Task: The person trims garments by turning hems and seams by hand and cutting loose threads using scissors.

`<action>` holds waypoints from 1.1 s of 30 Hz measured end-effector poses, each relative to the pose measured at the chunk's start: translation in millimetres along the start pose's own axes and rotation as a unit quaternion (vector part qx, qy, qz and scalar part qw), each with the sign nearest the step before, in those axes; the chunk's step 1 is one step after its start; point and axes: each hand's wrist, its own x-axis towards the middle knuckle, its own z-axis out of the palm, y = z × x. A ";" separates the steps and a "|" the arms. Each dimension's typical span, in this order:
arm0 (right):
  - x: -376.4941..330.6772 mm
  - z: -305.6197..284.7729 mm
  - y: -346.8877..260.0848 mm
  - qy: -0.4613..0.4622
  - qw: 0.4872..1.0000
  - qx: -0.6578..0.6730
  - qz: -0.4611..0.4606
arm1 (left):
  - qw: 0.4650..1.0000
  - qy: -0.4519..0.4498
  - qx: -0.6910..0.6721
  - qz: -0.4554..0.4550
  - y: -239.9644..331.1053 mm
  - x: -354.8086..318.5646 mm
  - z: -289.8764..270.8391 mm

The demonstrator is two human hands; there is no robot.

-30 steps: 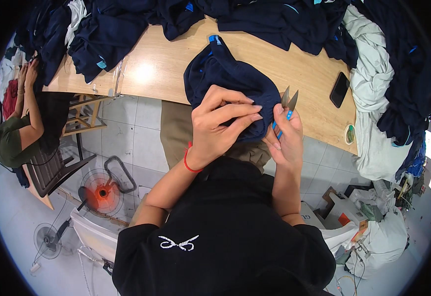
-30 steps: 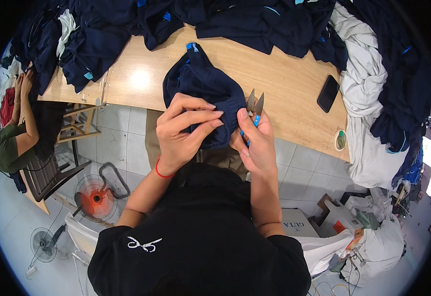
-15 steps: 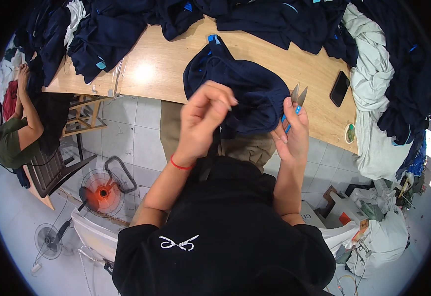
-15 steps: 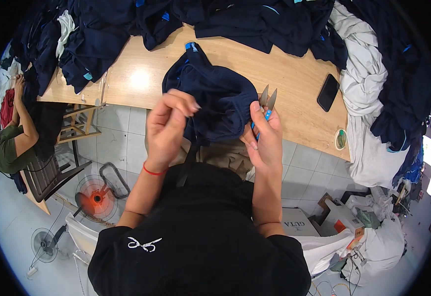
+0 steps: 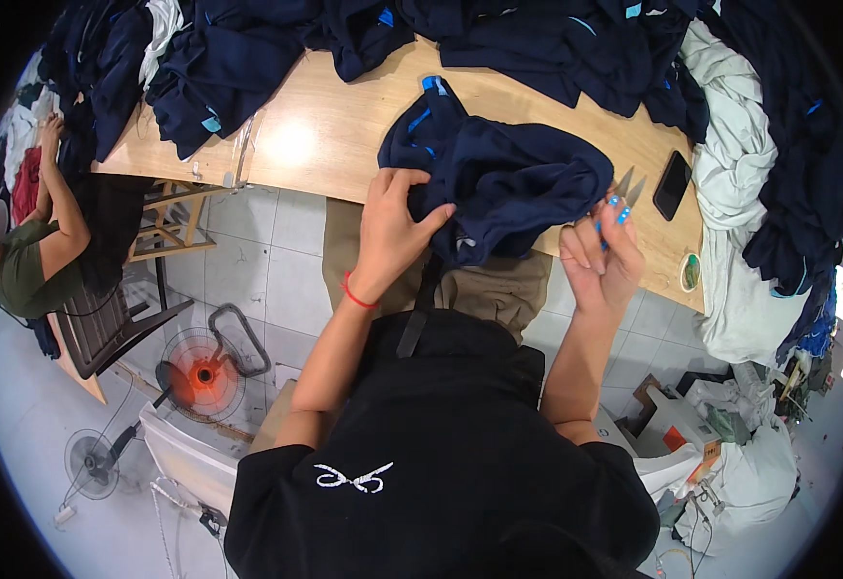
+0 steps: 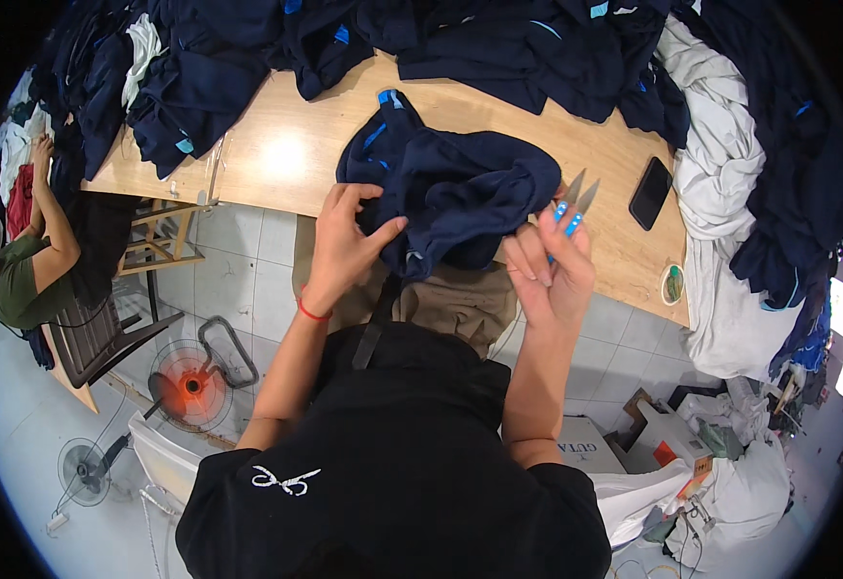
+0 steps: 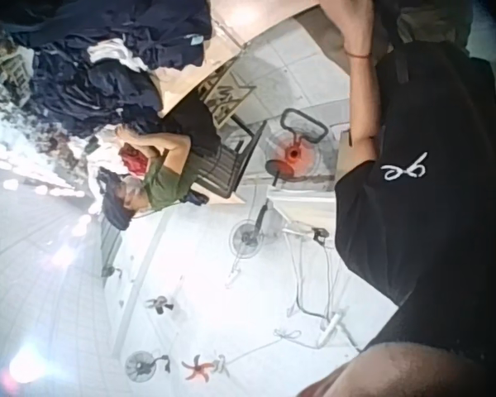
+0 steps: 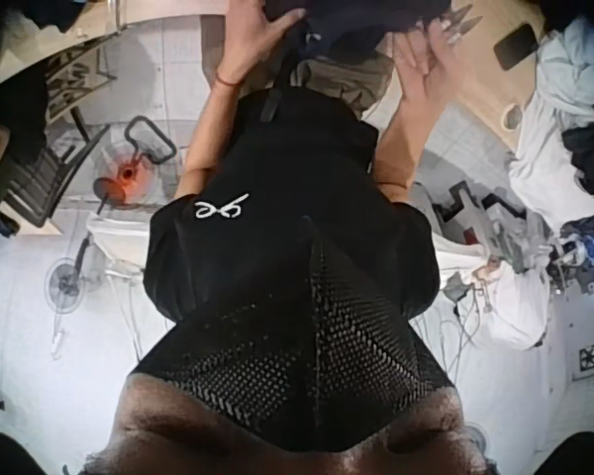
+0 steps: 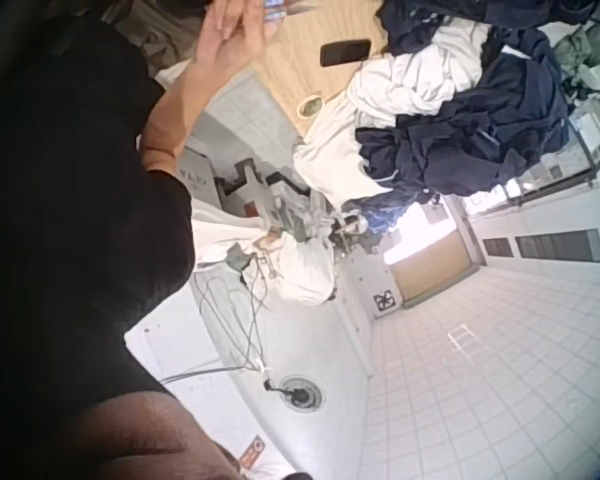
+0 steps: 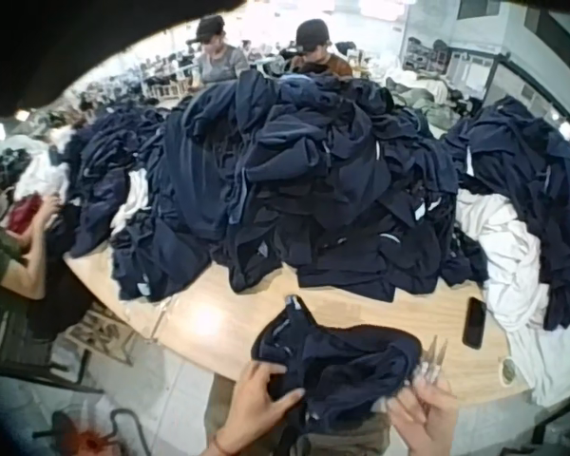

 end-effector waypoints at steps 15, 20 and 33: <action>-3.3 -37.2 -38.6 0.042 0.989 0.118 -0.082 | 0.981 -0.049 -0.102 0.160 53.9 21.3 17.9; -6.0 -19.0 -45.0 0.051 0.989 0.120 -0.075 | 0.978 -0.003 0.016 0.208 26.1 48.8 50.0; -7.5 -21.4 -27.4 -0.076 0.970 0.224 -0.056 | 0.921 -0.077 -0.381 -0.016 63.5 22.1 -70.1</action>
